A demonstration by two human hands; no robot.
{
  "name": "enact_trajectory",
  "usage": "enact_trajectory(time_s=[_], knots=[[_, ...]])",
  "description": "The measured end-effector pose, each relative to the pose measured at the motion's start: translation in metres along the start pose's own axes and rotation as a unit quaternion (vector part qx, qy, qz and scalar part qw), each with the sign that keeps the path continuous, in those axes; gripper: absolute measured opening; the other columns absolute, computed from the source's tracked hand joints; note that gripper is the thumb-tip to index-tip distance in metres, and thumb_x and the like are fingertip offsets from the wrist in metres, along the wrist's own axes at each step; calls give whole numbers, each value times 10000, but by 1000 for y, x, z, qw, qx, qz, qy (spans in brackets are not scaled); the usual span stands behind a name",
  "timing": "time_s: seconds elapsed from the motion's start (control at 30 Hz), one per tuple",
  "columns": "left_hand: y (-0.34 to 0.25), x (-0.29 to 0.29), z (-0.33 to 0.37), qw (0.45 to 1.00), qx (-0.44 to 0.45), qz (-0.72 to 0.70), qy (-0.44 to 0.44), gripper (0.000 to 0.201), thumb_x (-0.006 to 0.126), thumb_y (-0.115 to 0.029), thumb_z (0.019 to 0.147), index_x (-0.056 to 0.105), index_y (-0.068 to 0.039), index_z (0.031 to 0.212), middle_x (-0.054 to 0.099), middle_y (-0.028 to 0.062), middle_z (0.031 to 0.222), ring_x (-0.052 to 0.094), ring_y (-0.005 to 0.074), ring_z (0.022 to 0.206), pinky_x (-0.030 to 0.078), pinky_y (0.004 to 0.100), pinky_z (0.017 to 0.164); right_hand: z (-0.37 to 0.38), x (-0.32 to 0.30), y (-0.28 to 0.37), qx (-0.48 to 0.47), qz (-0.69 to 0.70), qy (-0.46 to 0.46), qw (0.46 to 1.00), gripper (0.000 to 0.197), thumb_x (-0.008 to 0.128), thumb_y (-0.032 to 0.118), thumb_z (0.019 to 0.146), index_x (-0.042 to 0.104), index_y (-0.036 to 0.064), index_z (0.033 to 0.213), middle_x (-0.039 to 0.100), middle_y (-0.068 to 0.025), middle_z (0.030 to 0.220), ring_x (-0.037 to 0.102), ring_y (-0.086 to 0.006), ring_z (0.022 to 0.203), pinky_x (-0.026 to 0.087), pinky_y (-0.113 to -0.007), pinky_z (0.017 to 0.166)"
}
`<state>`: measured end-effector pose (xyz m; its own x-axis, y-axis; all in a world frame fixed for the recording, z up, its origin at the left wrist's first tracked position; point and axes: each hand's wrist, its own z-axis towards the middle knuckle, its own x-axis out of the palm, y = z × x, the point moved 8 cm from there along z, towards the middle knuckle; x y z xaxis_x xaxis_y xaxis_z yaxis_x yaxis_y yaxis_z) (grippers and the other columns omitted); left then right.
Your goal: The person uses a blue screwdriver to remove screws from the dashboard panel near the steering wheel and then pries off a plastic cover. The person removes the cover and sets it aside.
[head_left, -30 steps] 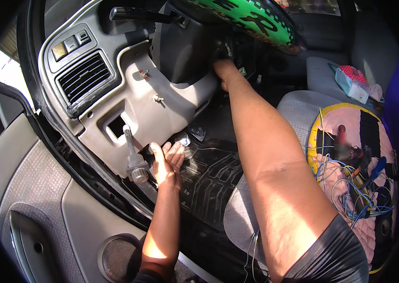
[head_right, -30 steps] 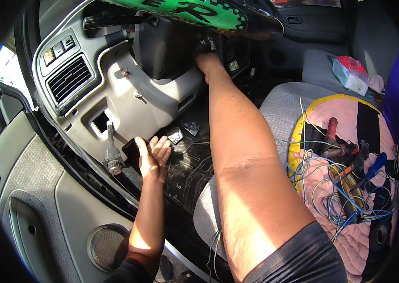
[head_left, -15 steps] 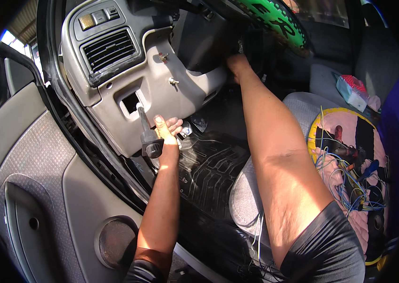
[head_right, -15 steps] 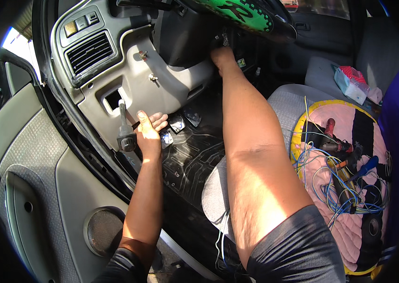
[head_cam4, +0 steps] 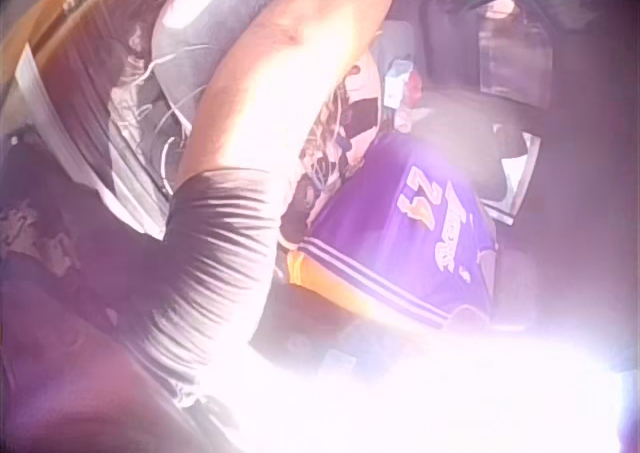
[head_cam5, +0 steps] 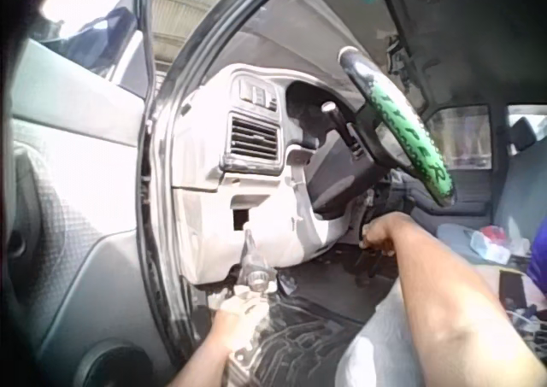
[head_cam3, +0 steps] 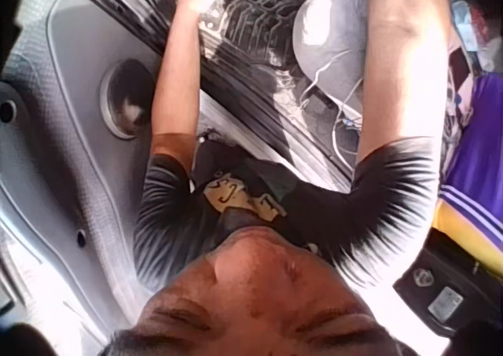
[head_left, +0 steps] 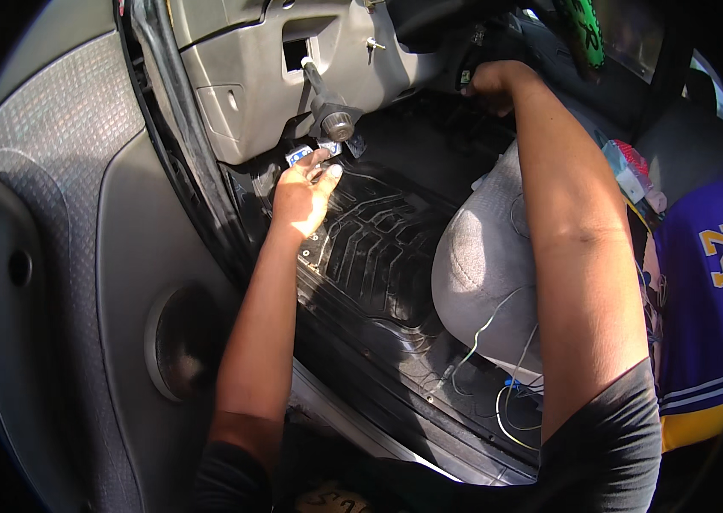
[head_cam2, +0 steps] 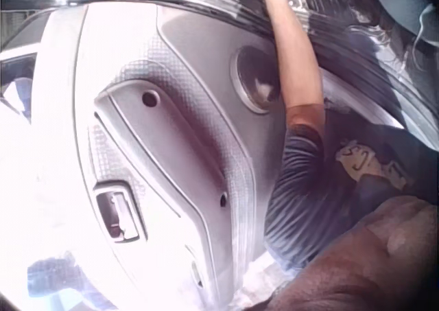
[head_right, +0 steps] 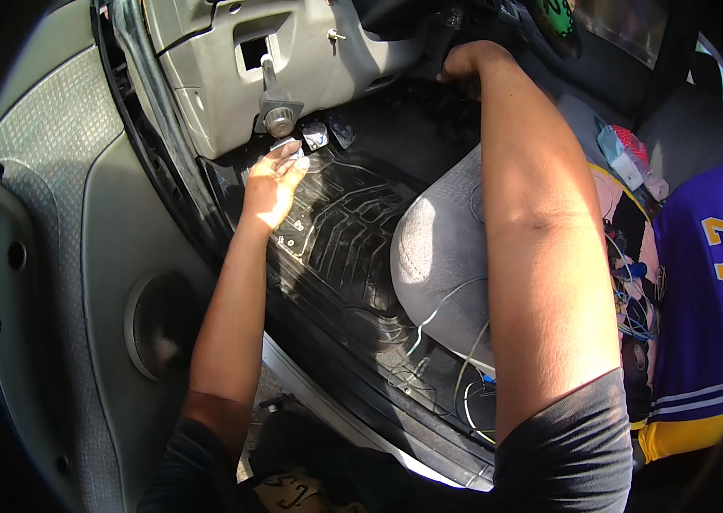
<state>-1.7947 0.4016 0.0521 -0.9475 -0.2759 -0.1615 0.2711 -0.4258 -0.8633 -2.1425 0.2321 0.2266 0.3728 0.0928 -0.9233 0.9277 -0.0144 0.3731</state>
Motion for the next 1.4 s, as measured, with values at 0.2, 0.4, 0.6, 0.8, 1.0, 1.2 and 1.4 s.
enact_trajectory(time_s=[0.2, 0.4, 0.6, 0.8, 1.0, 1.2, 1.4], knots=[[112, 10, -183, 988, -20, -82, -128, 283, 731, -111, 1044, 697, 58, 1268, 768, 117, 1187, 718, 185, 1101, 534, 317, 1018, -136, 54, 43, -195, -530, -10, 825, 535, 608, 330, 1094, 573, 49, 1548, 703, -202, 1411, 701, -368, 1258, 551, -434, 1094], [156, -8, -334, 996, -40, -29, -70, 380, 678, -38, 1009, 646, 47, 1379, 700, 191, 1357, 659, 289, 1281, 478, 418, 1147, -391, 37, 76, -523, -90, 93, 843, 387, 678, 271, 1080, 690, 7, 1363, 775, -154, 1198, 720, -243, 1132, 544, -377, 1012], [112, 10, -344, 994, 42, 96, 11, 380, 719, -5, 910, 655, 55, 1279, 600, 216, 1489, 570, 396, 1398, 449, 473, 1183, -405, -49, 25, -262, -176, -115, 942, 222, 704, 153, 1015, 770, -22, 1134, 784, -94, 895, 748, -182, 799, 605, -339, 725], [107, 7, -347, 984, 69, 151, 59, 376, 719, -19, 891, 674, 42, 1259, 572, 242, 1547, 551, 446, 1424, 439, 508, 1195, -305, -79, -162, 61, -78, -75, 992, 279, 771, 167, 941, 783, 7, 1169, 806, -126, 989, 762, -231, 810, 620, -388, 696], [94, 12, -347, 978, 109, 160, 80, 380, 757, -89, 916, 694, -14, 1283, 582, 242, 1538, 567, 457, 1401, 464, 498, 1173, -301, -16, -294, 231, -150, 252, 928, 638, 827, 45, 908, 623, 101, 1509, 603, -151, 1559, 648, -355, 1319, 608, -521, 1005], [108, 5, -350, 973, 81, 194, 92, 373, 750, -85, 942, 694, -20, 1305, 529, 177, 1622, 521, 393, 1478, 445, 468, 1204, -281, 7, -286, 134, -348, 79, 925, 601, 876, 114, 824, 685, 18, 1385, 765, -180, 1275, 741, -384, 1149, 635, -482, 936], [101, 7, -351, 976, 95, 167, 107, 398, 775, -86, 929, 686, -23, 1311, 539, 178, 1614, 522, 378, 1484, 451, 452, 1201, -386, -134, -275, 57, -307, -347, 884, 506, 828, 237, 900, 704, 8, 1333, 748, -286, 1207, 712, -470, 1149, 570, -492, 1002]])
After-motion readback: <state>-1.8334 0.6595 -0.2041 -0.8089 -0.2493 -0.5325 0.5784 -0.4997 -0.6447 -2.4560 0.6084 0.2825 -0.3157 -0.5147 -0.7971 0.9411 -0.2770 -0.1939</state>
